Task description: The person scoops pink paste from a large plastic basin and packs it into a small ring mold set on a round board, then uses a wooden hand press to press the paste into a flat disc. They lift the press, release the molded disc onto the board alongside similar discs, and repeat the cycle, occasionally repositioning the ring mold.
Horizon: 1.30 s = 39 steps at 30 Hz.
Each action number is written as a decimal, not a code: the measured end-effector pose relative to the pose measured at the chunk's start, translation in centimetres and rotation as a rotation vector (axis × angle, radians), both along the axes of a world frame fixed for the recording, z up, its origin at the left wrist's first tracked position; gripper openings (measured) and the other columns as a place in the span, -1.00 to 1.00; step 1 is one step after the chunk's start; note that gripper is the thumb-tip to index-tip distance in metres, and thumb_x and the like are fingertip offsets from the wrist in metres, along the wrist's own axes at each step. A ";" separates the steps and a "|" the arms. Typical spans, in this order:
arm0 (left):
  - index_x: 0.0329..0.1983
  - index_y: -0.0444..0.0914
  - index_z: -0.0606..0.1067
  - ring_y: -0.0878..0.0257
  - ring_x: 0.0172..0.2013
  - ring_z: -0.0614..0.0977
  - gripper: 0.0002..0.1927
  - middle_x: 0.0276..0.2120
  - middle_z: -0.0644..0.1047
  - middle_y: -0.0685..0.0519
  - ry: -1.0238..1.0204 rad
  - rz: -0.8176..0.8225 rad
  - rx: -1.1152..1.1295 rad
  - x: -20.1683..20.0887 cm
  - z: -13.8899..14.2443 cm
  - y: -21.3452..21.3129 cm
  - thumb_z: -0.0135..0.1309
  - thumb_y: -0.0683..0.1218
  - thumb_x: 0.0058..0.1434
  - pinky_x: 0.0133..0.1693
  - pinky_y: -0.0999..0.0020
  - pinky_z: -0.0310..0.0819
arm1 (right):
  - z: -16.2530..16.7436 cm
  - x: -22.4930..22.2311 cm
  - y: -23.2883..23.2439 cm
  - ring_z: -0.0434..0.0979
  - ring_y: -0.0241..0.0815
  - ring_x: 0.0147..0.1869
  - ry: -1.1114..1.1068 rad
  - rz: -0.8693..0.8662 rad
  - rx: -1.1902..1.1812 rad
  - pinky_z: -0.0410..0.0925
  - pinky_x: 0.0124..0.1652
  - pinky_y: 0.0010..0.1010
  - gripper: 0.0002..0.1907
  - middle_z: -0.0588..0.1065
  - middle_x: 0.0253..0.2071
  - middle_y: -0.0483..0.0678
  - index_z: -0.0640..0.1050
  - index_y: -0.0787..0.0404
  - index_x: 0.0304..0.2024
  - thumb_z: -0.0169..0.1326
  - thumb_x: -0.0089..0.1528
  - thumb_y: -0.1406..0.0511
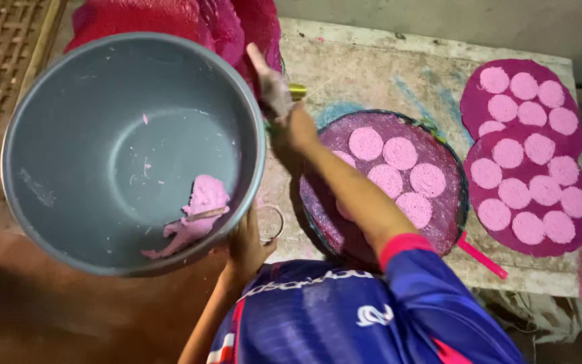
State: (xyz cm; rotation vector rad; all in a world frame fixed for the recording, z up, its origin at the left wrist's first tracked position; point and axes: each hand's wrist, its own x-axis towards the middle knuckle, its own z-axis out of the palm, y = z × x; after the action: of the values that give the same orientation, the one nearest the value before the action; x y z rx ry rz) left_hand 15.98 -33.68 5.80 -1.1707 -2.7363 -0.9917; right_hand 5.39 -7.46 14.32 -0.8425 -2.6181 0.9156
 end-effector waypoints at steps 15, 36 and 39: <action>0.33 -0.28 0.39 -0.02 0.03 0.53 -0.42 0.04 0.49 -0.15 -0.189 -0.199 0.198 0.5 1.7 5.4 0.22 -0.10 0.25 0.07 0.17 0.42 | 0.1 19.8 9.9 0.43 0.26 0.17 0.433 -0.236 0.374 0.27 0.15 -0.02 -0.56 0.49 0.06 0.21 0.50 0.24 0.08 0.26 0.16 0.33; 0.12 -0.25 0.59 0.30 -0.21 0.59 -0.60 -0.03 0.50 -0.02 -0.310 -0.071 0.393 3.6 4.3 12.0 0.19 -0.29 0.19 -0.17 0.43 0.60 | -4.6 37.5 17.7 0.60 0.23 -0.19 0.318 -0.373 0.238 0.42 -0.20 -0.07 -0.91 0.57 -0.30 0.21 0.54 0.32 -0.28 0.18 0.19 0.41; 0.09 -0.26 0.60 0.36 -0.22 0.57 -0.63 -0.06 0.50 0.01 -0.368 -0.050 0.447 4.4 6.3 13.0 0.20 -0.28 0.19 -0.16 0.47 0.60 | -3.4 37.9 16.9 0.58 0.26 -0.17 0.353 -0.360 0.176 0.36 -0.22 -0.02 -0.92 0.56 -0.28 0.20 0.52 0.30 -0.18 0.10 0.31 0.38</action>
State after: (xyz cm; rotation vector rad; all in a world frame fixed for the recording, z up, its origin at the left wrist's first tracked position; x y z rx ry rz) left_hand 20.38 -20.70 12.09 -1.0653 -2.5114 -1.8661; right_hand 43.27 9.46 10.92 -0.9628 -2.1187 0.6548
